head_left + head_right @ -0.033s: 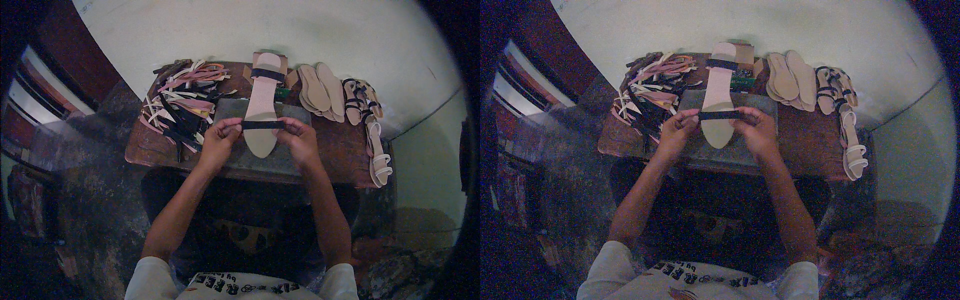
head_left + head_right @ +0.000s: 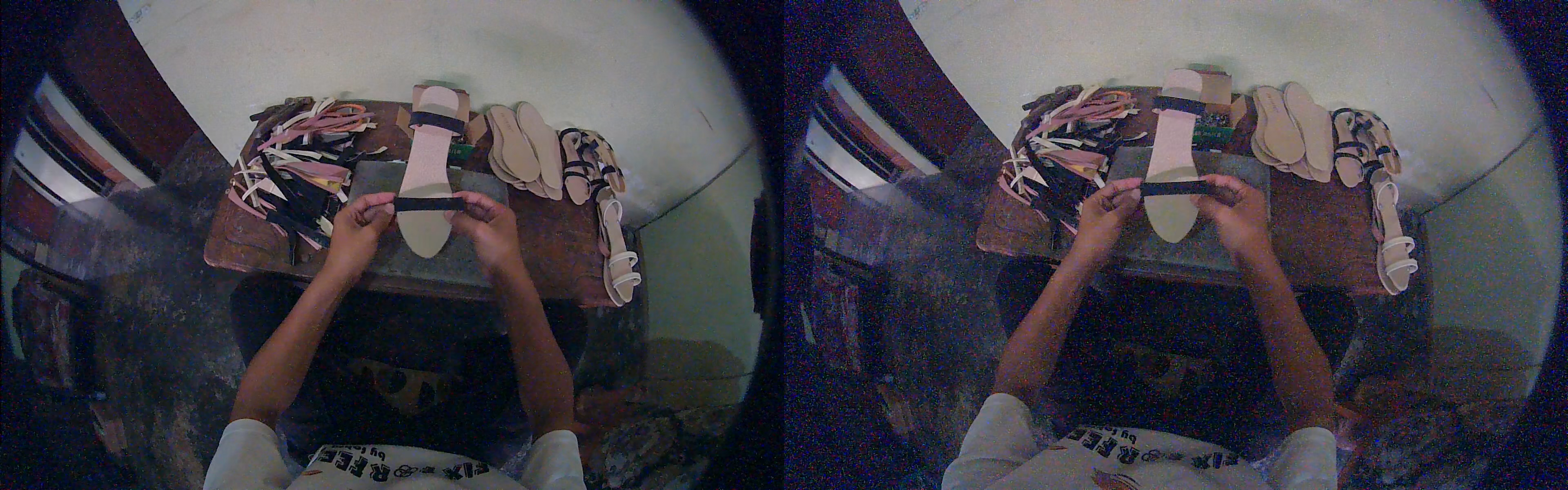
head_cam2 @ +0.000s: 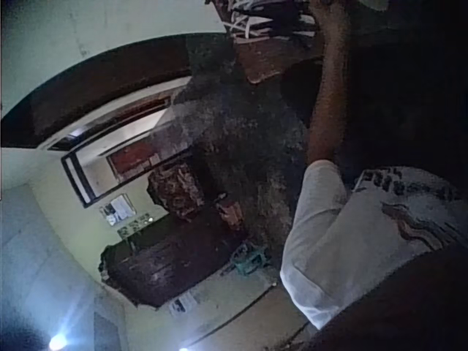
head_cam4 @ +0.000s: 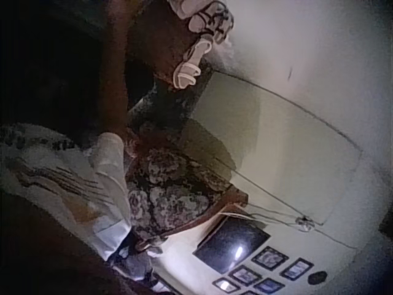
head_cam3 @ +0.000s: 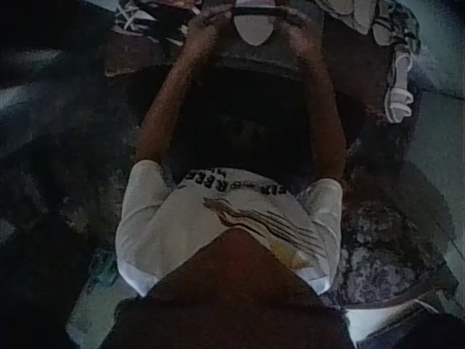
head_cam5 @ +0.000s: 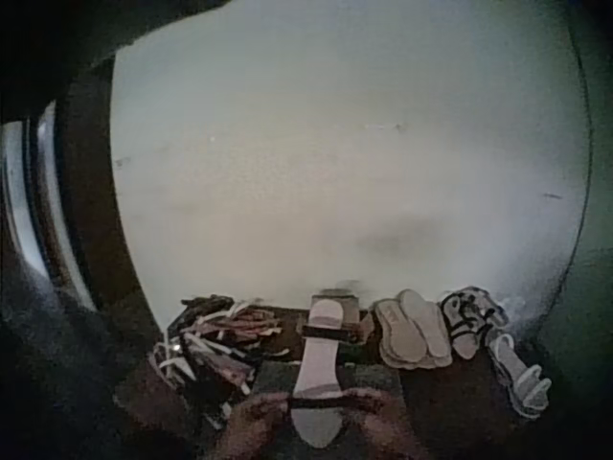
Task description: The person assembles a sandal by attaching black straps to a beige sole. They position the straps across the sole and secure them using small metal fasteners, working with their hands over a low table.
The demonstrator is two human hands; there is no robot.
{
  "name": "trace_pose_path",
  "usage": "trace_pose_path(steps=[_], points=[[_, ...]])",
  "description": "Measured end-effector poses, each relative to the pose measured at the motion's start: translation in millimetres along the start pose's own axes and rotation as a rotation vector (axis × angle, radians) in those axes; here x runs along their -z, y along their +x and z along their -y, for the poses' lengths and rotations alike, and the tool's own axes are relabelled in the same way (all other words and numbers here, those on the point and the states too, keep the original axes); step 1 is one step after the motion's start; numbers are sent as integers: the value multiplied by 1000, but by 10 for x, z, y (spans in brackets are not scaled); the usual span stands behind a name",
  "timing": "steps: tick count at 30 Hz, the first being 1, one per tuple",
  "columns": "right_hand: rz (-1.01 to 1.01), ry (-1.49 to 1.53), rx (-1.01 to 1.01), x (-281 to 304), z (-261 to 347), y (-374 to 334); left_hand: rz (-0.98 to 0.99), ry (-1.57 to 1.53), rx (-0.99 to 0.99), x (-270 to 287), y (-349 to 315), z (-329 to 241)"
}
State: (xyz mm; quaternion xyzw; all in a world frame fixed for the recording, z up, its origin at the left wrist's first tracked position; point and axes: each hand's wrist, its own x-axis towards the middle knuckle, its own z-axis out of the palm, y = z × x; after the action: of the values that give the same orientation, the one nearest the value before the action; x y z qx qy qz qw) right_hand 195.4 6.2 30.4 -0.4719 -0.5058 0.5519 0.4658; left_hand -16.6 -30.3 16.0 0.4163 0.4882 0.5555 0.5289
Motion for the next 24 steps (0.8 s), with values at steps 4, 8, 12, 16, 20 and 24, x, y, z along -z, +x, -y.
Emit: trace_pose_path(steps=[4,8,12,16,20,24], points=[[-38,-42,13,11,-52,16,-42,-46,13,-48,-12,55],[-59,-65,83,46,-130,40,-28,6,-37,-103,-51,20],[-90,-141,82,43,-148,78,-31,62,-109,-135,-61,12],[-58,-125,113,85,-178,98,18,-26,-79,-104,-36,54],[-41,-93,78,41,-107,58,39,-57,-53,-64,-17,77],[-44,-97,62,69,-124,74,61,-15,-95,-79,-43,43]])
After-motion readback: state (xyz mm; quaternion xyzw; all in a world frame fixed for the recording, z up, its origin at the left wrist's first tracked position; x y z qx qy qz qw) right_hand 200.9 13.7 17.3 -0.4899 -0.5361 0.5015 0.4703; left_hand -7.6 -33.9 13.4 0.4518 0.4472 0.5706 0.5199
